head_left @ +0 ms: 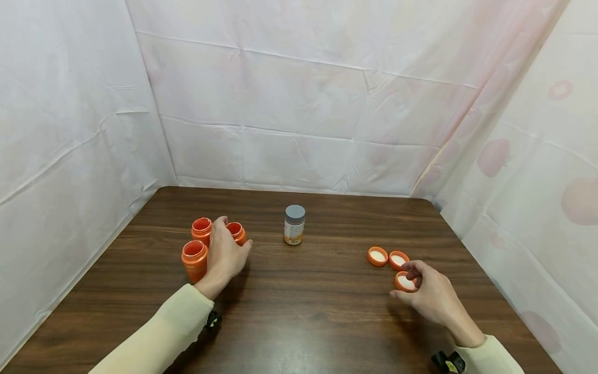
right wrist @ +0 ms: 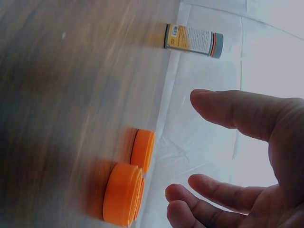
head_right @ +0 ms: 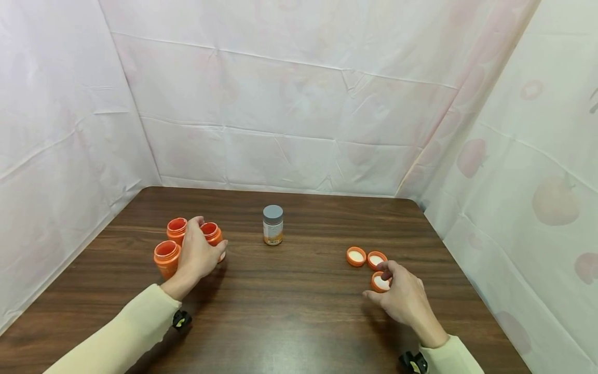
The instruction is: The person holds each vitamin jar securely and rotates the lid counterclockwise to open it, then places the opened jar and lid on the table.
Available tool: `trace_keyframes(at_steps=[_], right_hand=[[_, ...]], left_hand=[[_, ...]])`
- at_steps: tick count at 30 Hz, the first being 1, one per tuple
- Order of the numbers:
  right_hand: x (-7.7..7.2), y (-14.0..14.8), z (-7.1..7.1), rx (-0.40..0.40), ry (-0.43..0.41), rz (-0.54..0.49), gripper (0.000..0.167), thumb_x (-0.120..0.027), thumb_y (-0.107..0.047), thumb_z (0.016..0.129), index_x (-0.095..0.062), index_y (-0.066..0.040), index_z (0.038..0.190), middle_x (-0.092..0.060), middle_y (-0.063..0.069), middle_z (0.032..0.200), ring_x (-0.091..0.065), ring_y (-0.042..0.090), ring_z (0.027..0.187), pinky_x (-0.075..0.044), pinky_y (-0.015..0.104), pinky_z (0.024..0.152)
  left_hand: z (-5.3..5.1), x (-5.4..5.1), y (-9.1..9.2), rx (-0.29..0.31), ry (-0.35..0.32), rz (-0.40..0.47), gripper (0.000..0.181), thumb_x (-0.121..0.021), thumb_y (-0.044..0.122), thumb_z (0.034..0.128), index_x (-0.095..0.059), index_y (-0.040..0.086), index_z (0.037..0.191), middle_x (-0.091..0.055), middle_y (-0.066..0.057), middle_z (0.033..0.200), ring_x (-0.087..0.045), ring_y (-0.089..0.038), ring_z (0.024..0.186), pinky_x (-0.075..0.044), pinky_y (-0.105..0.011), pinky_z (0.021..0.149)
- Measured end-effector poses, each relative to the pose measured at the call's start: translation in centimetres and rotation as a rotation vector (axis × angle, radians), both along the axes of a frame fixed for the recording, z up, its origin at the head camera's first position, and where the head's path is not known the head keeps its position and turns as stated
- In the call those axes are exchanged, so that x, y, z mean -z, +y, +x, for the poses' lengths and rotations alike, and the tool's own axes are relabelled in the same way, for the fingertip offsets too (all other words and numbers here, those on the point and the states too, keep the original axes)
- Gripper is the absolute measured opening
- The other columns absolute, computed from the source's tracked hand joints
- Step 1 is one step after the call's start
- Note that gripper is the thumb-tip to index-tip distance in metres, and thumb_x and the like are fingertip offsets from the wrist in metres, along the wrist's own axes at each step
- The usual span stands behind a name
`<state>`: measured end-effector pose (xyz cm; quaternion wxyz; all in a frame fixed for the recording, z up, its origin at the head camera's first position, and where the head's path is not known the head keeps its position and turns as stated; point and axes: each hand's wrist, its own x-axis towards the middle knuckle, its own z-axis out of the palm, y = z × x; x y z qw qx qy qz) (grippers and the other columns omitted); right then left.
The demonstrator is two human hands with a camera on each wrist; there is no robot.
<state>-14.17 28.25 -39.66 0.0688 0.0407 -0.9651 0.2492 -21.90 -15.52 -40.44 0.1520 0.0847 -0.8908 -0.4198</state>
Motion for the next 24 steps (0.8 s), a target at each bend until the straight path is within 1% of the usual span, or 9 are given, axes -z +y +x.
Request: trace_keyframes(at_steps=[4,9,12,15,19,24], right_hand=[[0.0,-0.5,0.0,-0.007,0.008,0.003,0.068,-0.094,-0.039,0.071,-0.065,-0.005,0.122,-0.067,0.003,0.103,-0.059,0.024,0.093,-0.047,0.039,0.074],[0.0,-1.1,0.2,-0.013,0.051,0.000,0.066,-0.092,-0.039,0.074,-0.065,-0.005,0.124,-0.069,0.007,0.110,-0.062,0.026,0.097,-0.048,0.043,0.078],[-0.1,-1.4,0.3,-0.017,0.064,-0.008,0.066,-0.090,-0.042,0.076,-0.065,-0.007,0.126,-0.070,0.009,0.118,-0.064,0.030,0.103,-0.050,0.048,0.083],[-0.2,-1.8,0.3,-0.028,0.069,-0.024,0.069,-0.087,-0.050,0.078,-0.065,-0.008,0.128,-0.069,0.009,0.126,-0.063,0.035,0.113,-0.050,0.054,0.089],[-0.2,-2.2,0.5,-0.046,0.081,-0.032,0.076,-0.083,-0.058,0.079,-0.064,-0.007,0.132,-0.068,0.010,0.130,-0.059,0.040,0.122,-0.046,0.060,0.094],[0.1,-2.8,0.5,-0.063,0.111,-0.025,0.075,-0.083,-0.058,0.079,-0.064,-0.008,0.132,-0.067,0.011,0.132,-0.059,0.042,0.124,-0.045,0.061,0.096]], left_hand=[[0.1,-0.7,0.2,0.007,0.063,-0.043,0.087,-0.083,0.014,0.0834,-0.030,-0.004,0.150,-0.041,-0.026,0.147,-0.043,-0.041,0.133,-0.037,-0.055,0.112],[0.3,-1.5,0.7,0.022,0.164,-0.072,0.087,-0.085,0.017,0.0817,-0.034,-0.003,0.149,-0.045,-0.025,0.145,-0.045,-0.039,0.131,-0.040,-0.054,0.110],[0.6,-1.8,1.2,0.035,0.220,-0.084,0.086,-0.087,0.018,0.0804,-0.037,-0.002,0.147,-0.047,-0.024,0.143,-0.046,-0.038,0.130,-0.040,-0.053,0.109],[0.9,-1.9,1.8,0.059,0.263,-0.098,0.085,-0.087,0.020,0.0798,-0.040,-0.002,0.146,-0.048,-0.022,0.144,-0.047,-0.038,0.130,-0.040,-0.053,0.109],[1.3,-2.0,2.6,0.086,0.297,-0.104,0.082,-0.087,0.023,0.0802,-0.043,0.000,0.145,-0.049,-0.019,0.144,-0.048,-0.037,0.132,-0.042,-0.055,0.107],[1.7,-2.0,3.4,0.122,0.295,-0.091,0.079,-0.086,0.026,0.0818,-0.044,0.001,0.144,-0.050,-0.018,0.144,-0.049,-0.036,0.131,-0.044,-0.055,0.104]])
